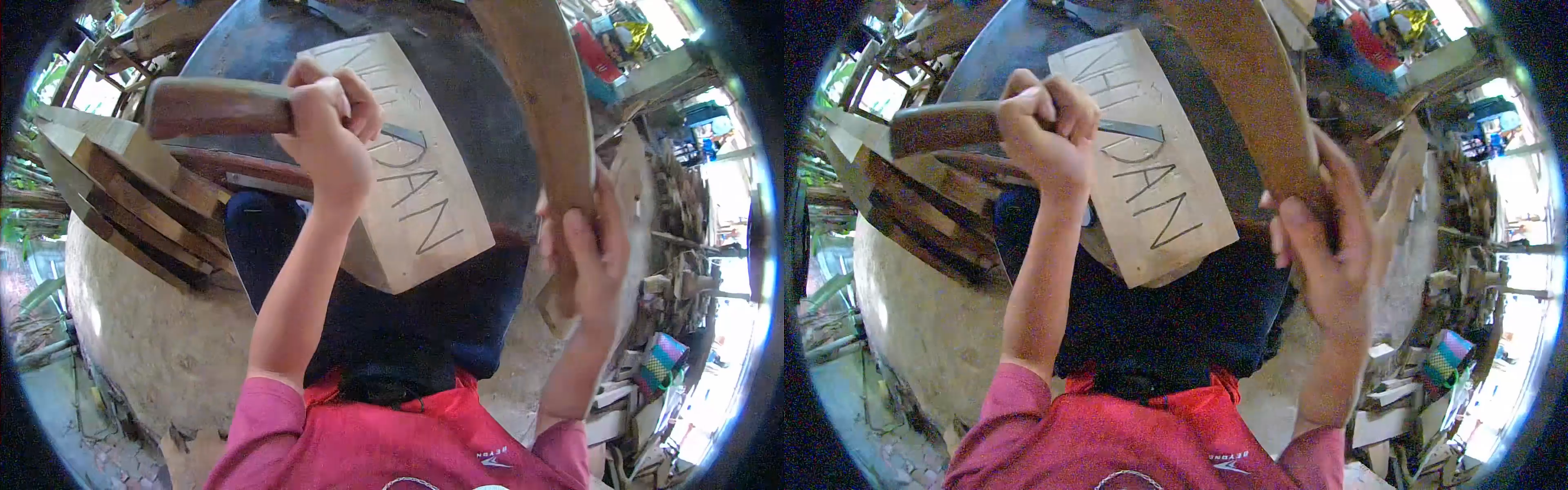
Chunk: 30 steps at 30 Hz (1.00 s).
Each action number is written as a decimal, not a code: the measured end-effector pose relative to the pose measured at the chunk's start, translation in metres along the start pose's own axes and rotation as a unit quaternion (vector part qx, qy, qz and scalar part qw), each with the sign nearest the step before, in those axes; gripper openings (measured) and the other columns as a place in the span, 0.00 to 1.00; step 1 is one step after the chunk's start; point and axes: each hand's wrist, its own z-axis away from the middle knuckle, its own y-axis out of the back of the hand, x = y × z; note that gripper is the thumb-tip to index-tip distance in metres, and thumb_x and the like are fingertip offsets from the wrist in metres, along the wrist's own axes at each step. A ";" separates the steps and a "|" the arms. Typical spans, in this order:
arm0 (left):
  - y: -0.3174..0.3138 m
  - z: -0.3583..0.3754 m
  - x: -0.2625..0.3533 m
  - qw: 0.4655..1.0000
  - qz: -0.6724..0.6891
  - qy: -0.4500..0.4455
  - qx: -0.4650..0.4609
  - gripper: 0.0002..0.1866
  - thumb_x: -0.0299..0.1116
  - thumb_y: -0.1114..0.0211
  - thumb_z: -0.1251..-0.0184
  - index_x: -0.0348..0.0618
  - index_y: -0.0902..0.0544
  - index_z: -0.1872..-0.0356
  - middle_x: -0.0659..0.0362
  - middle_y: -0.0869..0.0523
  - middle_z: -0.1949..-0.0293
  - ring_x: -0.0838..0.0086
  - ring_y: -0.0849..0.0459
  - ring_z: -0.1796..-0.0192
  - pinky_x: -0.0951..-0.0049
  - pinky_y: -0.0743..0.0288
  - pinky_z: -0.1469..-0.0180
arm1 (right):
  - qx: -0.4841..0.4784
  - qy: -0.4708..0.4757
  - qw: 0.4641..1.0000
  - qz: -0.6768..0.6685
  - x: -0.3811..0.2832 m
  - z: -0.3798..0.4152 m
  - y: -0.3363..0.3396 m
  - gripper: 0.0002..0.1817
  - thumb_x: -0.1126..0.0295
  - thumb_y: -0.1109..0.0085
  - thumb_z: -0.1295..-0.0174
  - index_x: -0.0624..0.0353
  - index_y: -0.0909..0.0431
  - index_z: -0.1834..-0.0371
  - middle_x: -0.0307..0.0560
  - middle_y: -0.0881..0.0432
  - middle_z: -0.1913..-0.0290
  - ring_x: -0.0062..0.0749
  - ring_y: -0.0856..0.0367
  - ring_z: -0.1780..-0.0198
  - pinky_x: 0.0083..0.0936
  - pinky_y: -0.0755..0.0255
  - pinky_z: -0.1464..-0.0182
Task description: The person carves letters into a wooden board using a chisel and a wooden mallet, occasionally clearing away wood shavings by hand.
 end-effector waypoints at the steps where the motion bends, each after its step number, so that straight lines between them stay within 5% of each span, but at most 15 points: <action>1: -0.002 0.001 0.003 1.000 -0.007 -0.003 0.000 0.12 0.34 0.52 0.39 0.50 0.43 0.80 0.63 0.42 0.88 0.78 0.50 0.87 0.73 0.52 0.83 | -0.003 -0.025 0.997 -0.068 0.013 0.001 -0.007 0.30 0.57 0.47 0.25 0.60 0.38 0.26 0.48 0.19 0.59 0.20 0.26 0.74 0.16 0.32 0.72; 6: 0.015 0.005 0.000 0.997 0.068 -0.019 -0.029 0.15 0.41 0.50 0.39 0.52 0.42 0.81 0.65 0.42 0.87 0.79 0.49 0.86 0.75 0.51 0.83 | -0.010 -0.101 0.958 -0.267 0.065 -0.002 -0.035 0.21 0.58 0.56 0.21 0.62 0.33 0.35 0.49 0.23 0.60 0.24 0.26 0.75 0.20 0.31 0.73; 7: 0.017 0.007 0.002 0.998 0.061 -0.020 -0.017 0.15 0.42 0.49 0.39 0.52 0.41 0.81 0.66 0.41 0.87 0.80 0.48 0.87 0.75 0.50 0.84 | -0.018 -0.106 0.946 -0.305 0.074 -0.004 -0.036 0.24 0.59 0.56 0.20 0.63 0.38 0.30 0.47 0.21 0.61 0.22 0.25 0.75 0.20 0.29 0.71; 13: 0.055 0.013 -0.013 0.984 0.178 -0.003 0.003 0.13 0.42 0.51 0.40 0.49 0.38 0.79 0.60 0.33 0.83 0.74 0.39 0.84 0.69 0.36 0.78 | -0.026 -0.131 0.944 -0.301 0.075 -0.011 -0.042 0.23 0.55 0.57 0.20 0.65 0.35 0.38 0.51 0.25 0.60 0.24 0.26 0.76 0.22 0.29 0.75; 16: 0.053 0.024 -0.016 0.993 0.107 0.010 0.050 0.12 0.42 0.52 0.38 0.48 0.37 0.77 0.57 0.31 0.81 0.67 0.31 0.80 0.61 0.26 0.68 | -0.027 -0.148 0.939 -0.309 0.074 -0.008 -0.043 0.25 0.52 0.58 0.21 0.65 0.36 0.38 0.52 0.25 0.60 0.24 0.27 0.77 0.21 0.30 0.78; 17: 0.057 0.026 -0.016 0.996 0.093 0.004 0.003 0.12 0.42 0.53 0.37 0.47 0.36 0.74 0.54 0.29 0.78 0.61 0.26 0.77 0.56 0.24 0.62 | -0.026 -0.151 0.939 -0.309 0.072 -0.006 -0.044 0.25 0.51 0.58 0.21 0.65 0.36 0.38 0.52 0.25 0.60 0.24 0.27 0.78 0.21 0.30 0.78; 30: 0.053 0.026 -0.011 0.999 -0.003 0.049 0.021 0.17 0.48 0.54 0.31 0.43 0.29 0.67 0.49 0.22 0.69 0.55 0.19 0.61 0.53 0.24 0.49 | -0.022 -0.193 0.891 -0.410 0.093 0.001 -0.032 0.25 0.50 0.59 0.21 0.63 0.38 0.39 0.53 0.25 0.61 0.24 0.26 0.79 0.22 0.29 0.80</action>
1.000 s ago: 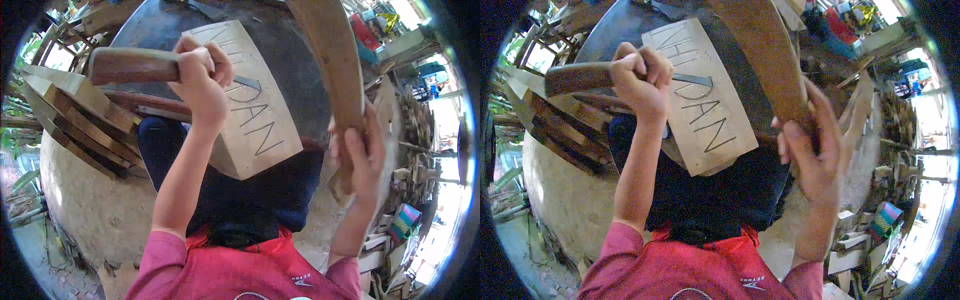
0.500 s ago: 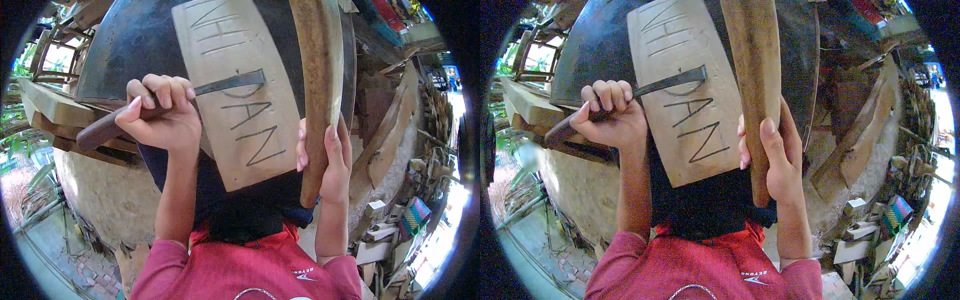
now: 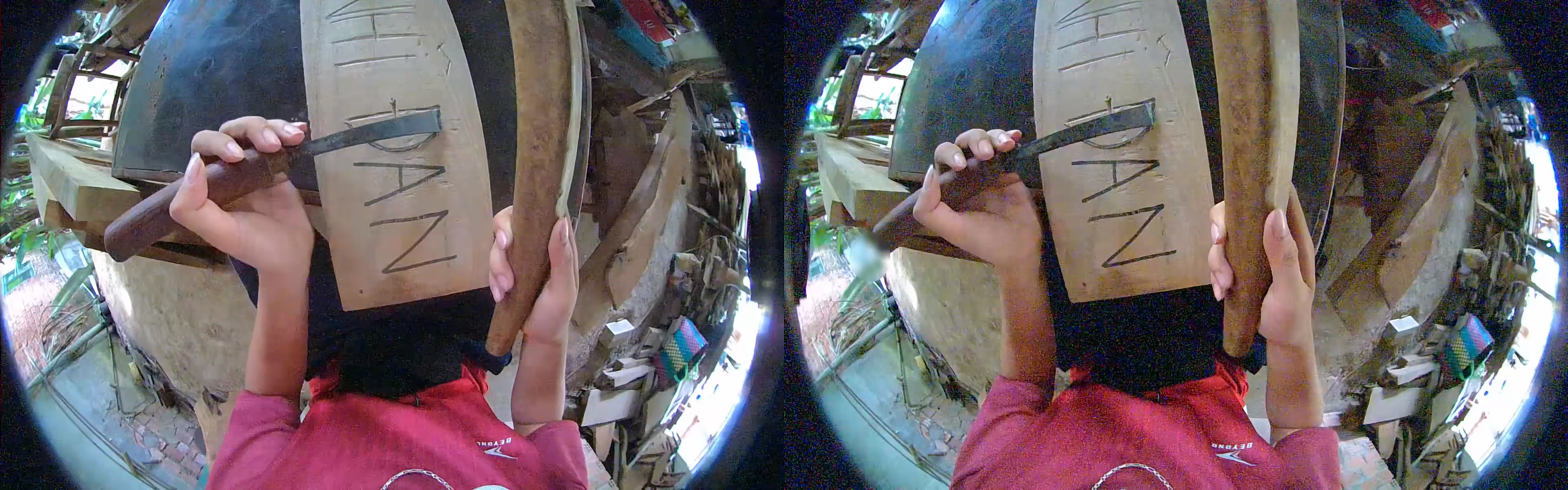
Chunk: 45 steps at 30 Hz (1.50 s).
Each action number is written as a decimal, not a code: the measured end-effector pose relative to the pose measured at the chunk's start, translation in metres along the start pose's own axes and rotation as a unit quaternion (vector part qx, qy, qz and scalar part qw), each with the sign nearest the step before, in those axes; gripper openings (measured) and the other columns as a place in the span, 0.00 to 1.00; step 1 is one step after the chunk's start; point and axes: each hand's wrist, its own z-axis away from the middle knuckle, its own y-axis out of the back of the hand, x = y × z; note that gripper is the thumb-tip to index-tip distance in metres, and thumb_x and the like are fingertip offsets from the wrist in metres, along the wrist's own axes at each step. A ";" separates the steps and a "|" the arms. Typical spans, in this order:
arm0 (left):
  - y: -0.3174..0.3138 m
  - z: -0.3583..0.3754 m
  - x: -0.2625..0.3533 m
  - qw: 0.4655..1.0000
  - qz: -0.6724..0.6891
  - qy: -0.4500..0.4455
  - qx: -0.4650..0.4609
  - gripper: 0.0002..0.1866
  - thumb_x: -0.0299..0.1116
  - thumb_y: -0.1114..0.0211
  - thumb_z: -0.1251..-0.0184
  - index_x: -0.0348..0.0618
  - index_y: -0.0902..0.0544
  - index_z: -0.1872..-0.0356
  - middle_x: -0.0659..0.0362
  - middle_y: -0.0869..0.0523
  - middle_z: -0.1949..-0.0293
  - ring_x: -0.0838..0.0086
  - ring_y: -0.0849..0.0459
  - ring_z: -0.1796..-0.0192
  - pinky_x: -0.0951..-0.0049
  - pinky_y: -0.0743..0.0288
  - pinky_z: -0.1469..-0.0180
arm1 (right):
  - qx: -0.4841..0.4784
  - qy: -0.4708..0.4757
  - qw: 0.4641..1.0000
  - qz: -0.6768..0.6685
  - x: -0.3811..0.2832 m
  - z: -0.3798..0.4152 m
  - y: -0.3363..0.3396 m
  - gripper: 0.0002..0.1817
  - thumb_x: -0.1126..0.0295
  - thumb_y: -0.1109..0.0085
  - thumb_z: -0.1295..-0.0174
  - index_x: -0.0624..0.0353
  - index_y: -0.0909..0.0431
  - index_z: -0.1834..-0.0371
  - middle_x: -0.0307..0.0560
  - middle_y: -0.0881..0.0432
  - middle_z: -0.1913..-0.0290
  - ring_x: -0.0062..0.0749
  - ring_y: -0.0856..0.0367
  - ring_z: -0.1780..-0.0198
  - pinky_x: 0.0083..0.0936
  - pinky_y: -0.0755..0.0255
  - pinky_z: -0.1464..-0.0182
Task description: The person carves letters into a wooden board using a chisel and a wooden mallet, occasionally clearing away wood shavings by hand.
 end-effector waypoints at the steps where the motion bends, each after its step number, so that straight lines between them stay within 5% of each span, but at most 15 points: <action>1: 0.000 0.002 0.001 1.000 -0.028 -0.002 0.011 0.18 0.48 0.54 0.30 0.42 0.29 0.66 0.48 0.21 0.68 0.54 0.19 0.59 0.53 0.25 0.49 | 0.006 -0.001 1.000 -0.004 0.000 0.000 -0.001 0.25 0.50 0.59 0.21 0.63 0.38 0.39 0.53 0.25 0.61 0.24 0.26 0.79 0.22 0.28 0.80; 4: -0.003 0.015 0.006 0.998 -0.059 0.004 0.024 0.19 0.49 0.56 0.28 0.41 0.29 0.63 0.46 0.20 0.65 0.53 0.18 0.56 0.52 0.25 0.46 | -0.002 0.009 1.000 -0.001 0.002 0.000 0.001 0.24 0.50 0.60 0.21 0.63 0.38 0.39 0.53 0.25 0.61 0.24 0.26 0.79 0.21 0.28 0.80; 7: -0.013 0.032 0.007 0.994 -0.106 -0.005 0.037 0.20 0.49 0.56 0.25 0.41 0.27 0.61 0.48 0.20 0.62 0.54 0.18 0.53 0.54 0.23 0.44 | 0.042 0.012 0.999 0.028 -0.001 -0.001 -0.012 0.30 0.45 0.63 0.21 0.69 0.32 0.51 0.48 0.27 0.64 0.20 0.30 0.81 0.19 0.31 0.83; 12: -0.017 0.064 0.008 0.972 -0.221 0.011 0.077 0.23 0.52 0.58 0.21 0.41 0.27 0.58 0.47 0.18 0.55 0.54 0.17 0.45 0.59 0.17 0.47 | 0.022 0.012 0.999 0.039 -0.002 0.002 -0.013 0.28 0.47 0.63 0.21 0.68 0.33 0.49 0.49 0.27 0.63 0.20 0.30 0.81 0.19 0.31 0.82; 16: 0.001 0.074 0.009 0.951 -0.305 -0.032 -0.041 0.22 0.48 0.50 0.22 0.34 0.26 0.52 0.42 0.15 0.53 0.55 0.17 0.44 0.57 0.28 0.36 | 0.012 0.029 0.999 0.036 0.000 0.002 -0.012 0.26 0.48 0.63 0.20 0.66 0.35 0.45 0.50 0.27 0.62 0.21 0.29 0.81 0.20 0.31 0.82; 17: 0.007 0.074 0.012 0.951 -0.299 -0.042 -0.070 0.24 0.49 0.36 0.28 0.34 0.26 0.49 0.45 0.16 0.52 0.58 0.17 0.45 0.60 0.28 0.37 | 0.017 0.028 0.999 0.036 0.000 0.003 -0.013 0.26 0.49 0.63 0.20 0.66 0.35 0.44 0.50 0.26 0.62 0.21 0.29 0.81 0.20 0.31 0.82; 21: 0.008 0.071 0.018 0.910 -0.334 -0.082 -0.232 0.36 0.52 0.21 0.45 0.37 0.28 0.47 0.48 0.21 0.46 0.61 0.21 0.42 0.62 0.27 0.40 | 0.025 0.033 0.998 0.037 -0.001 0.004 -0.015 0.25 0.50 0.63 0.20 0.65 0.36 0.42 0.51 0.26 0.61 0.22 0.29 0.80 0.20 0.30 0.82; 25: -0.010 0.074 0.034 0.845 -0.433 -0.102 -0.295 0.20 0.42 0.20 0.46 0.44 0.16 0.56 0.50 0.18 0.49 0.57 0.18 0.48 0.59 0.23 0.44 | 0.011 0.033 0.999 0.035 0.001 0.003 -0.011 0.24 0.51 0.63 0.20 0.64 0.36 0.42 0.51 0.26 0.61 0.23 0.28 0.80 0.20 0.30 0.81; 26: -0.015 0.069 0.043 0.782 -0.502 -0.142 -0.340 0.20 0.40 0.19 0.48 0.47 0.12 0.55 0.54 0.16 0.51 0.60 0.15 0.51 0.60 0.19 0.47 | 0.011 0.034 0.999 0.037 0.001 0.003 -0.011 0.24 0.51 0.63 0.20 0.64 0.35 0.43 0.51 0.26 0.61 0.23 0.28 0.80 0.20 0.30 0.81; 29: -0.016 0.071 0.045 0.718 -0.555 -0.200 -0.371 0.22 0.43 0.19 0.51 0.50 0.10 0.53 0.57 0.14 0.50 0.64 0.13 0.49 0.62 0.16 0.45 | 0.012 0.035 0.998 0.042 0.000 0.003 -0.012 0.24 0.50 0.62 0.20 0.64 0.35 0.44 0.51 0.25 0.61 0.23 0.27 0.79 0.20 0.30 0.81; 33: -0.029 0.082 0.047 0.727 -0.559 -0.190 -0.351 0.21 0.44 0.19 0.48 0.47 0.11 0.55 0.54 0.13 0.50 0.60 0.13 0.45 0.59 0.16 0.42 | 0.015 0.030 0.999 0.043 -0.001 0.005 -0.012 0.24 0.50 0.62 0.20 0.63 0.34 0.44 0.50 0.25 0.61 0.23 0.27 0.79 0.20 0.30 0.81; 39: -0.037 0.094 0.027 0.766 -0.539 -0.198 -0.288 0.11 0.25 0.26 0.44 0.41 0.12 0.60 0.50 0.11 0.53 0.58 0.10 0.49 0.62 0.14 0.44 | 0.015 0.033 0.999 0.032 -0.001 0.004 -0.011 0.24 0.50 0.61 0.20 0.63 0.34 0.43 0.50 0.25 0.61 0.23 0.27 0.79 0.21 0.30 0.80; 45: -0.042 0.097 0.021 0.767 -0.544 -0.211 -0.267 0.10 0.21 0.27 0.46 0.39 0.14 0.61 0.48 0.11 0.54 0.56 0.10 0.50 0.63 0.14 0.45 | 0.003 0.036 0.999 0.015 -0.002 0.004 -0.011 0.24 0.52 0.61 0.20 0.64 0.34 0.40 0.50 0.24 0.61 0.24 0.27 0.78 0.21 0.31 0.79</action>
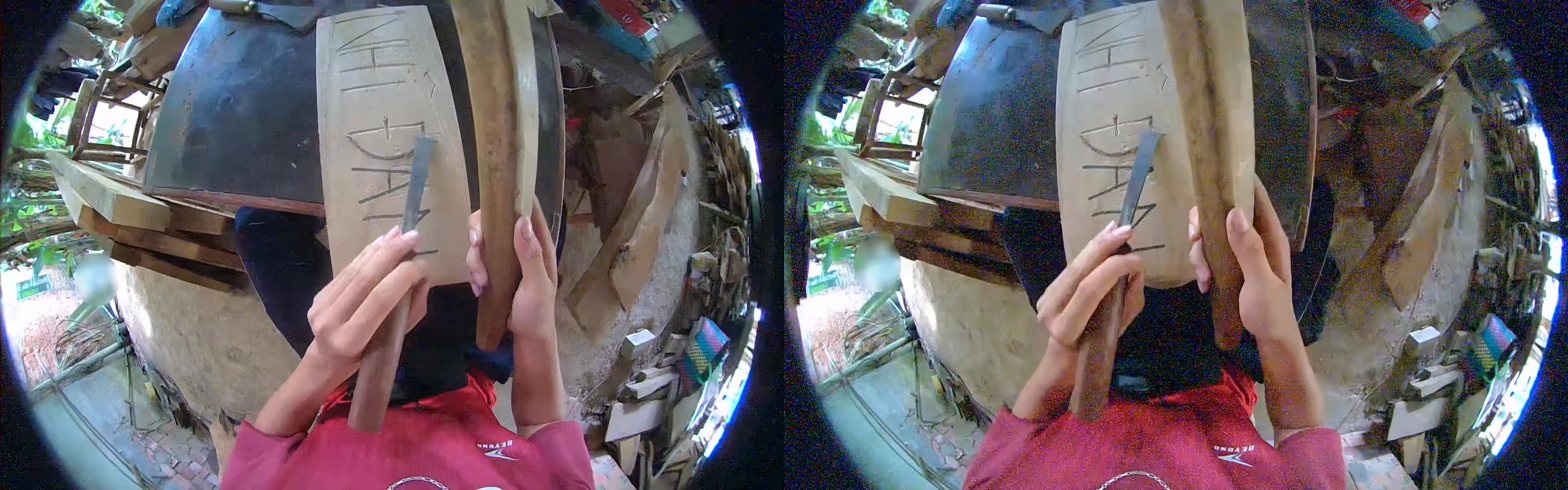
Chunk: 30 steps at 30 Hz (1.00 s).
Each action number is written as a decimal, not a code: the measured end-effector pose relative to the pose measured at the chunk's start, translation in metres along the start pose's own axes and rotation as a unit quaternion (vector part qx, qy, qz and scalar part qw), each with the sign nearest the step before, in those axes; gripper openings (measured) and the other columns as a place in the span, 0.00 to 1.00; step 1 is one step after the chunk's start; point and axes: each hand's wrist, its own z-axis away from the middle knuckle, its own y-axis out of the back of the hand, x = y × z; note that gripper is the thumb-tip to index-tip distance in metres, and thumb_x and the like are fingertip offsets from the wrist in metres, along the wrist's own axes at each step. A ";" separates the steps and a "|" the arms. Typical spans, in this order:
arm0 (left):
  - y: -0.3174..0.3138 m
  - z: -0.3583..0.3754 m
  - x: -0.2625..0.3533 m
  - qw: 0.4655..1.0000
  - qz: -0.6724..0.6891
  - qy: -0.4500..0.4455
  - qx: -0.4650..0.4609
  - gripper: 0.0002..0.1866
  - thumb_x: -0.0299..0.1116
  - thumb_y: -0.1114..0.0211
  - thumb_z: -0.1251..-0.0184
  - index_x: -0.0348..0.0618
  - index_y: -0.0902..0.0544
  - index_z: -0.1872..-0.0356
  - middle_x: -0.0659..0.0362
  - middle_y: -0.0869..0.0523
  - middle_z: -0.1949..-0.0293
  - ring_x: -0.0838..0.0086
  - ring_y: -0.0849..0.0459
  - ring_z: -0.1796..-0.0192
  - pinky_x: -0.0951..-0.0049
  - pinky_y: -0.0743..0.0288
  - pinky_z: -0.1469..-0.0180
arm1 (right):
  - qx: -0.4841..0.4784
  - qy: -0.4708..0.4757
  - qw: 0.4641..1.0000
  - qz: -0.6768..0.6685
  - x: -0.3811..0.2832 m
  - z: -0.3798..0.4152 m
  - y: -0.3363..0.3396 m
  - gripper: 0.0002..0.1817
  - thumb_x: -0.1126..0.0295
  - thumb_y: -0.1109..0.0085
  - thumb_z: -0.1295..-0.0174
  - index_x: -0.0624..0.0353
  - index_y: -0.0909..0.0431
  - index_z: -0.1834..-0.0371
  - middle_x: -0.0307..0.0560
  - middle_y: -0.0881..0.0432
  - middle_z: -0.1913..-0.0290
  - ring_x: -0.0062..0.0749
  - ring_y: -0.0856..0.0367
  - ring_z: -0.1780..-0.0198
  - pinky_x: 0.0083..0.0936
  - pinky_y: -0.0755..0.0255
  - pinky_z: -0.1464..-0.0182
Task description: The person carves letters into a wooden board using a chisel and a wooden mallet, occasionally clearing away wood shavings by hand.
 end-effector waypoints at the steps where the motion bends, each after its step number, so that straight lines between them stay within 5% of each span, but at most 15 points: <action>1: 0.000 0.003 0.001 1.000 -0.003 0.000 -0.002 0.10 0.21 0.27 0.46 0.39 0.14 0.61 0.48 0.11 0.54 0.56 0.10 0.50 0.63 0.14 0.45 | -0.003 0.002 1.000 -0.004 0.000 0.000 0.000 0.24 0.52 0.60 0.20 0.63 0.34 0.40 0.49 0.24 0.61 0.24 0.27 0.78 0.21 0.31 0.79; 30: -0.014 0.013 0.005 0.998 0.034 0.011 0.043 0.12 0.20 0.28 0.46 0.36 0.15 0.59 0.47 0.11 0.54 0.55 0.10 0.49 0.60 0.15 0.44 | 0.009 0.005 0.999 0.032 0.000 -0.002 -0.003 0.25 0.50 0.57 0.21 0.62 0.33 0.39 0.49 0.22 0.60 0.22 0.26 0.77 0.19 0.33 0.80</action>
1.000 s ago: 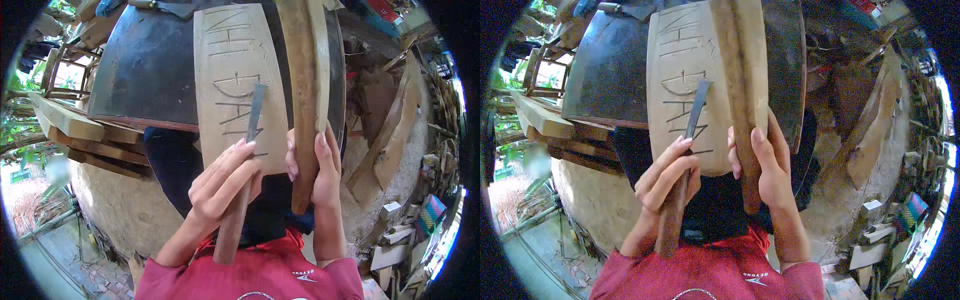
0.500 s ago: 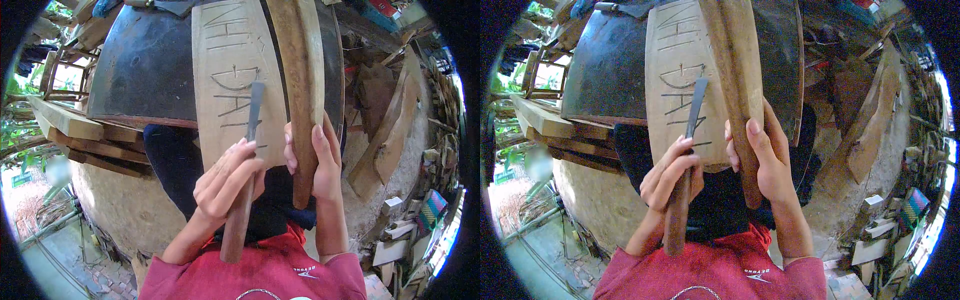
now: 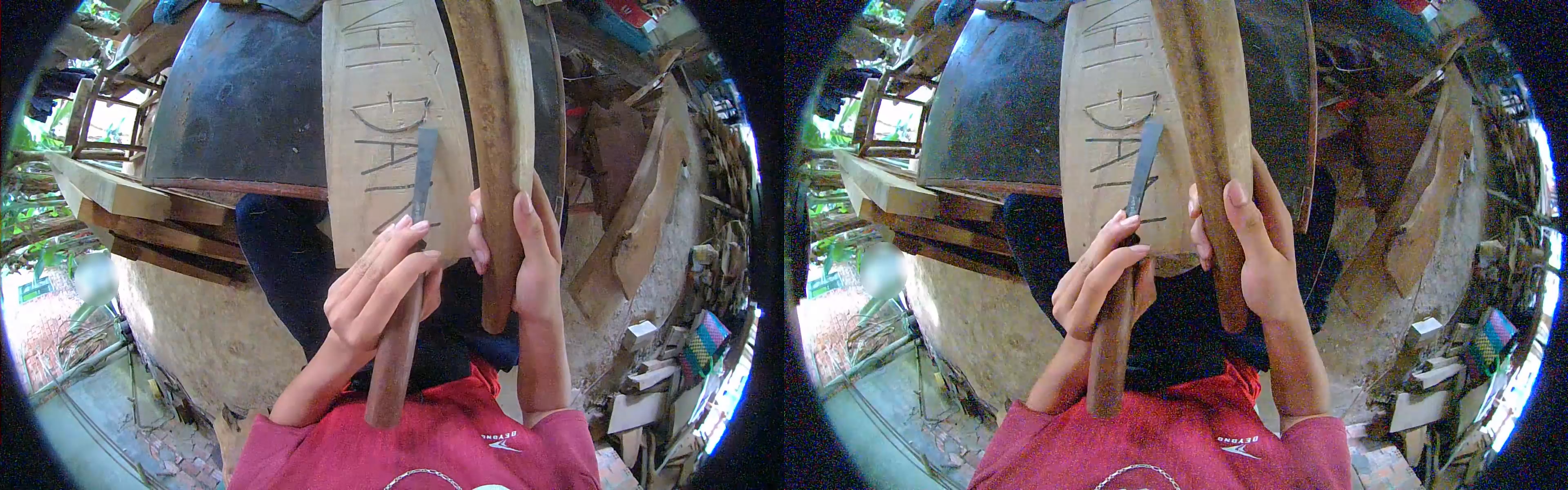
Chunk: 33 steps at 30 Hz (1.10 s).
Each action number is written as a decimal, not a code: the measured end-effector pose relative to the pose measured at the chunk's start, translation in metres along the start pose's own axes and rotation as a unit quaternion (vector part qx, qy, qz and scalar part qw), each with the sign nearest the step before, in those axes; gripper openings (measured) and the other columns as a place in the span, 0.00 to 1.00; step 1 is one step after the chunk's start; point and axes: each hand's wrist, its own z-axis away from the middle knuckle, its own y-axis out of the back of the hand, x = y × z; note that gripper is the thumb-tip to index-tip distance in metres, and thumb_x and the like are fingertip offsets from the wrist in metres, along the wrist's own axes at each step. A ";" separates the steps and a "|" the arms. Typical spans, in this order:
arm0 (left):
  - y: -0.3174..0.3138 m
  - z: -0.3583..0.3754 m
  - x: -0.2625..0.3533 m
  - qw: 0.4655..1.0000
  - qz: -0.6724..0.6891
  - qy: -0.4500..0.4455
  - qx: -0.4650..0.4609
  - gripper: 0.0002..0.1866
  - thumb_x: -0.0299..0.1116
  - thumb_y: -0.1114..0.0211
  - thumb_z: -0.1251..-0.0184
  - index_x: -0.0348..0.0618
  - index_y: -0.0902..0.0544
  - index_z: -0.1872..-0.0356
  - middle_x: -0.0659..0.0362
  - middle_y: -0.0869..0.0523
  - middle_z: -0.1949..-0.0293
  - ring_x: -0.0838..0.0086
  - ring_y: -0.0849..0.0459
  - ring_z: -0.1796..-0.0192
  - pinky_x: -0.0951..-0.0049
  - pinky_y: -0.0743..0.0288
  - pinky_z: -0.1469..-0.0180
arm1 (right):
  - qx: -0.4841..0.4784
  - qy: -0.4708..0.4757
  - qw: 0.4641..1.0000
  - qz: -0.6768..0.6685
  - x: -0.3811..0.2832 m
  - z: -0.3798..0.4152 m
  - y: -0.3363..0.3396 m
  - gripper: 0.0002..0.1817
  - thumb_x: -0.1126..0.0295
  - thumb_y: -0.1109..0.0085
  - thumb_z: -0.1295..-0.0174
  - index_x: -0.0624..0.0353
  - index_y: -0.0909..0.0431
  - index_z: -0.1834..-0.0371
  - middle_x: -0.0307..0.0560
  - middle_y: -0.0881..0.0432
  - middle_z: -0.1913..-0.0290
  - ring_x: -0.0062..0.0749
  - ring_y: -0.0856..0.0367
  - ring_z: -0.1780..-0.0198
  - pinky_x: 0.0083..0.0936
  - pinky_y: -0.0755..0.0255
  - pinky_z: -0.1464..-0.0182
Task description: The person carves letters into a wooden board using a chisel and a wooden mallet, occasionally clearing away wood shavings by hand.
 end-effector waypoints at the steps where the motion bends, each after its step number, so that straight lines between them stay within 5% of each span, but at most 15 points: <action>1: 0.000 -0.001 0.001 1.000 0.002 0.000 -0.008 0.12 0.20 0.28 0.46 0.36 0.15 0.59 0.46 0.11 0.54 0.54 0.10 0.49 0.60 0.15 0.44 | -0.003 0.001 1.000 0.001 0.000 0.000 0.000 0.25 0.50 0.57 0.21 0.62 0.33 0.39 0.49 0.22 0.60 0.22 0.26 0.77 0.19 0.33 0.80; 16: -0.010 -0.012 -0.007 1.000 -0.003 -0.011 -0.008 0.11 0.19 0.28 0.45 0.36 0.15 0.59 0.46 0.11 0.55 0.54 0.10 0.50 0.61 0.14 0.45 | 0.002 -0.008 1.000 -0.005 -0.001 -0.001 -0.001 0.25 0.51 0.58 0.21 0.62 0.35 0.36 0.49 0.23 0.61 0.21 0.27 0.77 0.18 0.33 0.79; 19: -0.015 -0.013 -0.007 1.000 -0.003 -0.013 0.000 0.11 0.20 0.28 0.44 0.36 0.15 0.59 0.46 0.11 0.55 0.54 0.10 0.49 0.61 0.14 0.45 | -0.028 -0.034 0.998 -0.042 0.000 -0.001 0.008 0.29 0.56 0.54 0.21 0.57 0.44 0.23 0.46 0.20 0.59 0.23 0.23 0.72 0.18 0.29 0.72; 22: -0.017 -0.010 -0.011 1.000 -0.002 -0.019 -0.007 0.12 0.20 0.27 0.44 0.35 0.15 0.58 0.46 0.11 0.55 0.54 0.10 0.49 0.60 0.14 0.44 | 0.017 -0.019 1.000 -0.005 0.001 -0.001 -0.002 0.24 0.51 0.58 0.21 0.61 0.34 0.37 0.48 0.23 0.62 0.21 0.27 0.77 0.18 0.33 0.79; 33: -0.023 -0.008 -0.012 1.000 0.003 -0.027 0.012 0.11 0.22 0.27 0.43 0.34 0.16 0.59 0.45 0.12 0.53 0.52 0.12 0.46 0.60 0.16 0.43 | -0.007 0.015 1.000 -0.010 0.002 -0.002 0.000 0.22 0.55 0.59 0.20 0.61 0.32 0.37 0.48 0.22 0.61 0.22 0.28 0.77 0.18 0.34 0.78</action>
